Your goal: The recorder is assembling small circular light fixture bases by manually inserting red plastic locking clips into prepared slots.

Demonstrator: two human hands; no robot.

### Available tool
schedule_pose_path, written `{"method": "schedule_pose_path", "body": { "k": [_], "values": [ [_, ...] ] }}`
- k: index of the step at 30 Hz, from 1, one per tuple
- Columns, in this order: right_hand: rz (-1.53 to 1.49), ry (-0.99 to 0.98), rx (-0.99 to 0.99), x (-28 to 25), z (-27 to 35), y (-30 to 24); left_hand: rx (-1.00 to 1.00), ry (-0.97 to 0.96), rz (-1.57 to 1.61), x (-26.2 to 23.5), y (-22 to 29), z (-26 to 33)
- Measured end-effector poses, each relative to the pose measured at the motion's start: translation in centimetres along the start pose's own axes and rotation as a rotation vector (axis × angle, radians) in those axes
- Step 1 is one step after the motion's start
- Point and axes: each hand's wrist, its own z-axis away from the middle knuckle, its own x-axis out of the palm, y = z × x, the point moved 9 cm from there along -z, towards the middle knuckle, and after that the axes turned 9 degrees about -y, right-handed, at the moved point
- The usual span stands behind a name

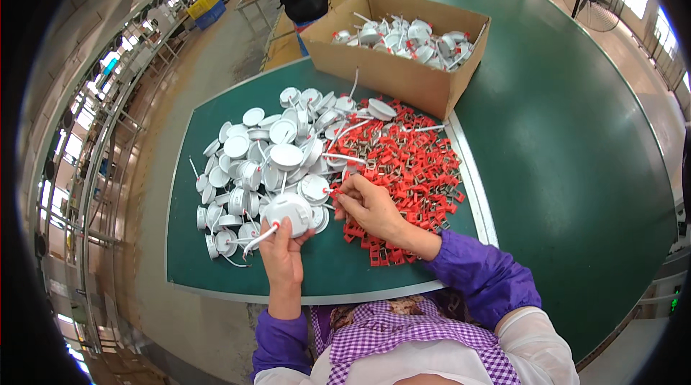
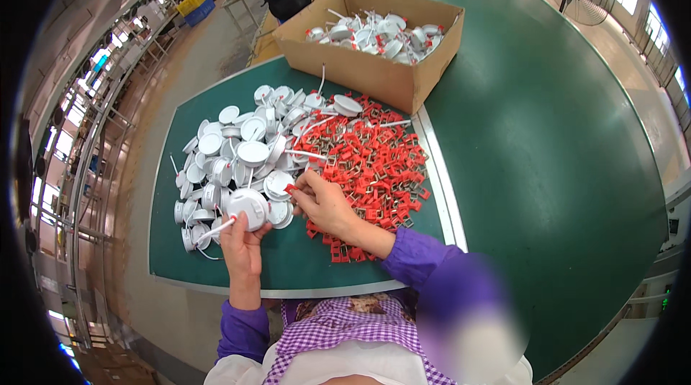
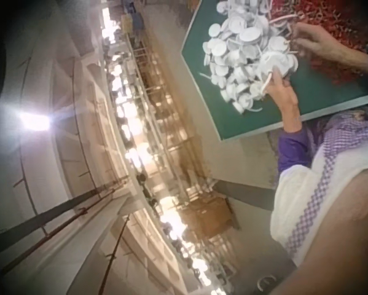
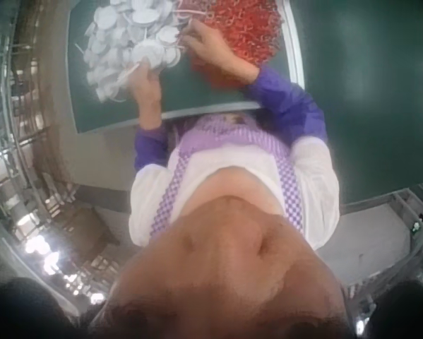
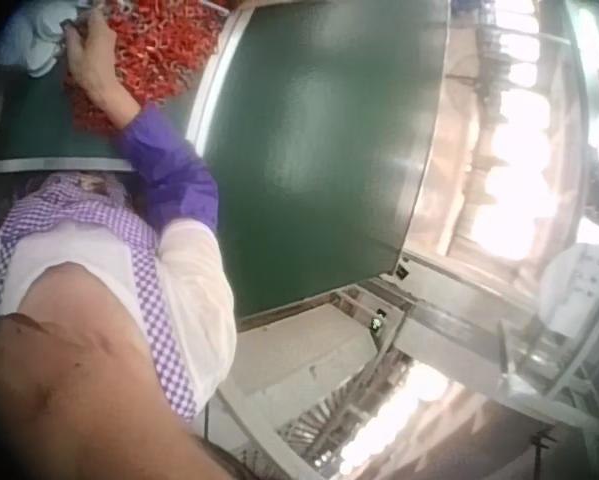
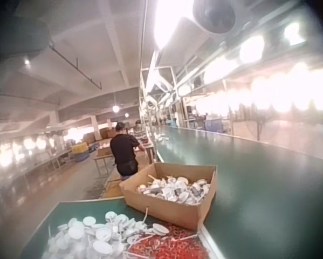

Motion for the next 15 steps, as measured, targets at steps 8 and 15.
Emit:
{"method": "schedule_pose_path", "body": {
  "k": [8, 15],
  "values": [
    [-0.24, 0.081, 0.136, -1.8, 2.7, -1.3, -0.203, -0.191, 0.257, 4.7, -3.5, 2.6],
    [-0.052, 0.026, 0.188, 2.6, 3.9, -0.7, -0.201, -0.244, 0.356, 3.9, -2.1, 4.3]
  ]
}}
